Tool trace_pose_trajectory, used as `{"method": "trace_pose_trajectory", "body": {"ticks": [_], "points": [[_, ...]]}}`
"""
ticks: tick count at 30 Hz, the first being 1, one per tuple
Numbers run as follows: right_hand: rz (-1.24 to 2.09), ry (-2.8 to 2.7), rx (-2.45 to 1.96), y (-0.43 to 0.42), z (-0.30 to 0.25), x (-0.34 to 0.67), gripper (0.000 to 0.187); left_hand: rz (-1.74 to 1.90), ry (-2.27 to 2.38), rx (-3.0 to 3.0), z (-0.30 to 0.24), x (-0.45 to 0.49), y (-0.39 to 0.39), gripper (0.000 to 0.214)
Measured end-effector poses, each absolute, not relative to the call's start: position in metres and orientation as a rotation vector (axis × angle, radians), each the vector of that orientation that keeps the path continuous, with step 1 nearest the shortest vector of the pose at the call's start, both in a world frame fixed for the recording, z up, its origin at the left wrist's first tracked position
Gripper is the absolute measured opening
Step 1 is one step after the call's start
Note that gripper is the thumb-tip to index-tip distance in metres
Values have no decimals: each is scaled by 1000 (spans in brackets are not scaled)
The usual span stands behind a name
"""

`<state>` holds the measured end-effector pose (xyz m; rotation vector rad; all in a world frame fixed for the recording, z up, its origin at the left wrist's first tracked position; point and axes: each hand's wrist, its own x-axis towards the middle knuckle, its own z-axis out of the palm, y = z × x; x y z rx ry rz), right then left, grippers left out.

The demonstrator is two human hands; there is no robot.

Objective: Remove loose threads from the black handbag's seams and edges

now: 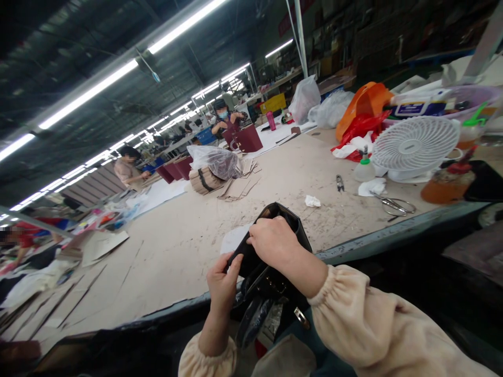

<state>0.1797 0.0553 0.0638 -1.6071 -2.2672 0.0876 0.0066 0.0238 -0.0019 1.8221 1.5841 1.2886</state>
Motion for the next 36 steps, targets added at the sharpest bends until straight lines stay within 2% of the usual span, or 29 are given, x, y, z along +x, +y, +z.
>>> {"method": "trace_pose_trajectory", "body": {"ticks": [19,36], "points": [[102,-2241,-1610,55,63,179,29,1279,1485,1827,-1,10,27,18],[80,-2230,-1617,55,59,180,29,1235,1606,1898,6,19,32,20]]}}
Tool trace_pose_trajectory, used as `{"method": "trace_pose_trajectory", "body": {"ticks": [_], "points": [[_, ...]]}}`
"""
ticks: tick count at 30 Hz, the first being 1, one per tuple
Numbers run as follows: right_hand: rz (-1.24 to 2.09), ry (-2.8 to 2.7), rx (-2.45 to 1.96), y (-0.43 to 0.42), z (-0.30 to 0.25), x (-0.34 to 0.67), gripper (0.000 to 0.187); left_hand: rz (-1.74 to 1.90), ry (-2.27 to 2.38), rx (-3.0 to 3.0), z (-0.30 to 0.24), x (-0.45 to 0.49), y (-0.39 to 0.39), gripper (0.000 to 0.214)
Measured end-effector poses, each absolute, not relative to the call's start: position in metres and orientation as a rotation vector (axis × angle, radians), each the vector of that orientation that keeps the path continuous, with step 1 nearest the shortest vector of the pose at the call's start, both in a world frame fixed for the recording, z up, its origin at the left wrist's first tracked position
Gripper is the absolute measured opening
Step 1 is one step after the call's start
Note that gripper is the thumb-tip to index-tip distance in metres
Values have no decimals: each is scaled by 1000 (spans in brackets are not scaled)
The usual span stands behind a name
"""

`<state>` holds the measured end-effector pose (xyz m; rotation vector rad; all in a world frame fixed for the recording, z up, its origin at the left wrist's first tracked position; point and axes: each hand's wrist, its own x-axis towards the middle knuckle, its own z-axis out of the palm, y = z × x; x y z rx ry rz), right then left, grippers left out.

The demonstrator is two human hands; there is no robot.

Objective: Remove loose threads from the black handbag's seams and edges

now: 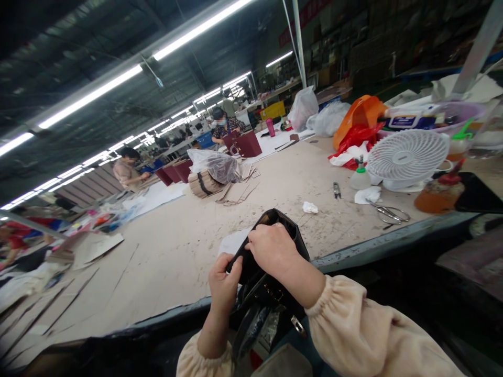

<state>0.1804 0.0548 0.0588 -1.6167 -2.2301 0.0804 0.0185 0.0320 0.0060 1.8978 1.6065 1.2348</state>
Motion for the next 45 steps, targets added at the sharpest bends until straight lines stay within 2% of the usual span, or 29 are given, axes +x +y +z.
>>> {"method": "trace_pose_trajectory", "body": {"ticks": [3,15,31,38,45], "points": [[75,-2229,-1629,56,59,180,29,1171,1566,1910,10,20,36,13],[21,-2231,-1583,56,58,190,26,1112,1570,1972,7,16,49,23],[11,-2204,-1608,66,62,195,27,1032,1546,2034,11,13,52,24],[66,-2227,-1445,60,57,200,24,938,1501,2080,16,7,58,19],[53,-2219,-1541,65,58,198,26,960,1508,2093,15,11,53,24]]}}
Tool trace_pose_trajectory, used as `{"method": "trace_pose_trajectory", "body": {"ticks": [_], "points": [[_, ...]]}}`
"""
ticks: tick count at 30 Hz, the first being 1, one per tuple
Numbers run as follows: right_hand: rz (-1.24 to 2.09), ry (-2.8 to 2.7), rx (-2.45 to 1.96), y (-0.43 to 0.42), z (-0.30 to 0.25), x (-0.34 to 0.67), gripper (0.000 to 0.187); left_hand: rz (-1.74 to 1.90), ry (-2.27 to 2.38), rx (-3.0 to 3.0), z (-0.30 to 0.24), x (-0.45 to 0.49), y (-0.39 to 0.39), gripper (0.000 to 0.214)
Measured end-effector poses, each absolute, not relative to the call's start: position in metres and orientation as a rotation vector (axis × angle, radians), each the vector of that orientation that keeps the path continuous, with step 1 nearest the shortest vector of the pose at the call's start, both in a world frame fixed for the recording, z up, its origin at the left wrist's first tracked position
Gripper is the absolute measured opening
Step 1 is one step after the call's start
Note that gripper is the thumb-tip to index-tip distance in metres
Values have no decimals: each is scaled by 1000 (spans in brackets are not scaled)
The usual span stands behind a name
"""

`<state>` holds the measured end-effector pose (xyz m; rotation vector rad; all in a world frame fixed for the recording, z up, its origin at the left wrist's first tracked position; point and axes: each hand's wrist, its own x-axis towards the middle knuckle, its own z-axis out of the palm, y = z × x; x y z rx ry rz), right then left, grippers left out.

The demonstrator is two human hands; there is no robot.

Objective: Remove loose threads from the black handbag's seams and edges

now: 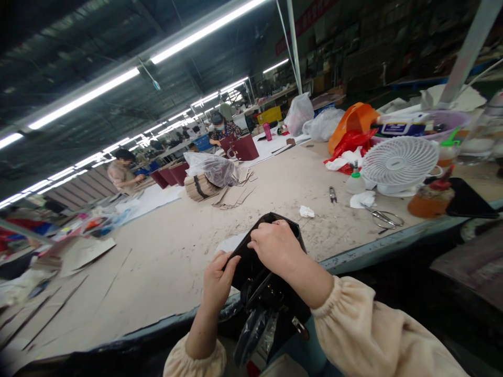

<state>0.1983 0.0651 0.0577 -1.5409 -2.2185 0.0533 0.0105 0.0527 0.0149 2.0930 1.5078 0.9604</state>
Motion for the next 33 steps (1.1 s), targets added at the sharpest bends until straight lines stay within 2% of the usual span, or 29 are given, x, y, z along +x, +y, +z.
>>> {"method": "trace_pose_trajectory", "body": {"ticks": [25,30,33], "points": [[55,-2182,-1661,68,63,195,27,990,1507,2107,17,16,49,26],[74,-2092,-1678,67,63,195,18,1037,1469,2096,17,18,48,26],[73,-2137,-1604,68,61,195,27,1066,1465,2081,17,20,48,26]]}}
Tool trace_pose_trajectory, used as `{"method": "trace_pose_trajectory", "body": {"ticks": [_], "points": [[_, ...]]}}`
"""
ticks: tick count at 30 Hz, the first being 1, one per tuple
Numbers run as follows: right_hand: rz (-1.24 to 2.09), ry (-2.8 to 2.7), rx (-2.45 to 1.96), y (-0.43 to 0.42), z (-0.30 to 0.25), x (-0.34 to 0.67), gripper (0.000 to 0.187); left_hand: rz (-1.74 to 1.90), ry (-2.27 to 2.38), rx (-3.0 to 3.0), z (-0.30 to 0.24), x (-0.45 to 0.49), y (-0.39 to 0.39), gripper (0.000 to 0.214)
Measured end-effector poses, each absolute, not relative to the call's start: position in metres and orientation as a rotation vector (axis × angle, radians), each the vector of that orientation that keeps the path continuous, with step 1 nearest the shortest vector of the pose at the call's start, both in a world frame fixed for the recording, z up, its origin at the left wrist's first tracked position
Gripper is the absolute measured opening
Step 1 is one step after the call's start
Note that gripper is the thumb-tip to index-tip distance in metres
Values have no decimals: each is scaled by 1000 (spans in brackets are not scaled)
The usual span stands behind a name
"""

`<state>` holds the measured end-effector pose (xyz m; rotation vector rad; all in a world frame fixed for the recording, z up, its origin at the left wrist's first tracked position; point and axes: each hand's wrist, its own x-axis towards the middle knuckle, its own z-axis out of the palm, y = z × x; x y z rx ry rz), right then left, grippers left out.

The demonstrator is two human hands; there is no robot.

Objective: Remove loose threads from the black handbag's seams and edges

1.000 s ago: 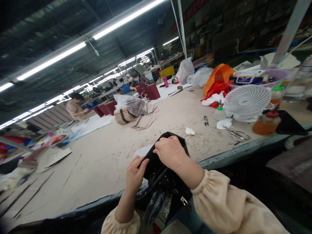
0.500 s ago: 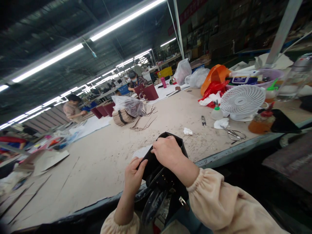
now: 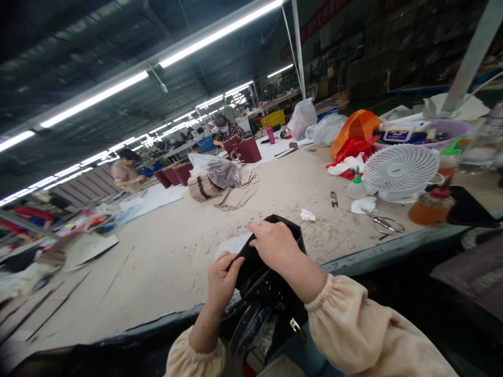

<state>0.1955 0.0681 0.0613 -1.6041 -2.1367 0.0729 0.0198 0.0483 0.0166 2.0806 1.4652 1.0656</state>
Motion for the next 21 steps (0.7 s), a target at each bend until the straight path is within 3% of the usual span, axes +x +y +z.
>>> {"method": "trace_pose_trajectory", "body": {"ticks": [21], "points": [[72,-2301,-1663,75,62,199,22,1225,1605,1890,5,13,30,18]]}}
